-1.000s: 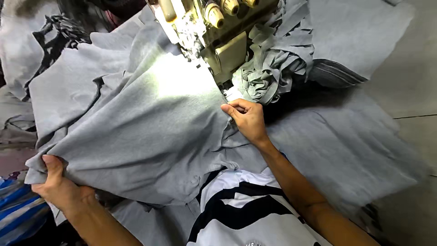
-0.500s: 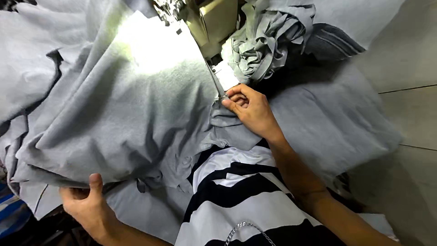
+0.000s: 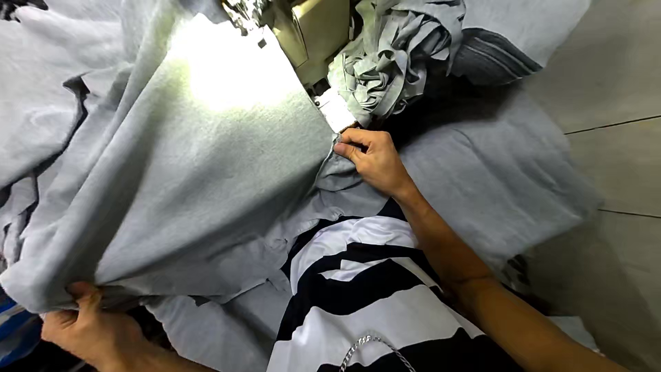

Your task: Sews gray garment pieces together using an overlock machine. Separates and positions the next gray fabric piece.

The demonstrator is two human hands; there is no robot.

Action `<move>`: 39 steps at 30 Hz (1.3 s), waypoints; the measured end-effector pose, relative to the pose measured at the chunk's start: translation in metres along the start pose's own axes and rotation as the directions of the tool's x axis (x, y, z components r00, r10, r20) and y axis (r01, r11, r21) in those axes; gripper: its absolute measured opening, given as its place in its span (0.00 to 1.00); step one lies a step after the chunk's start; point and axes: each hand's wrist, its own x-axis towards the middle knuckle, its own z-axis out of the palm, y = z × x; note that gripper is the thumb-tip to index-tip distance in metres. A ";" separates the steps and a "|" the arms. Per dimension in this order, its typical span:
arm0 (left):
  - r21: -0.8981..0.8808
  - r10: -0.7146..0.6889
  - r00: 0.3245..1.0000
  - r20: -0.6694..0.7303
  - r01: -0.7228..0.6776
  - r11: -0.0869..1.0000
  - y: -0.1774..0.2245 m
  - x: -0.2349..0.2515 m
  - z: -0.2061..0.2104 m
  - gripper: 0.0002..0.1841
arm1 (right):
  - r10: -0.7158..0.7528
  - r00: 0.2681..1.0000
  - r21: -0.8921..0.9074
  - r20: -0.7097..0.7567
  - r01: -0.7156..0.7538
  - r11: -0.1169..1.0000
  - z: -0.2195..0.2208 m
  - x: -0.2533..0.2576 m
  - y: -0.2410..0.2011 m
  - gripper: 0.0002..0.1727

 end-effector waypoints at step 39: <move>-0.154 -0.163 0.986 -0.024 0.157 0.975 0.029 -0.014 0.038 0.07 | 0.015 0.998 0.174 -0.055 -0.005 0.985 0.011 0.008 0.004 0.03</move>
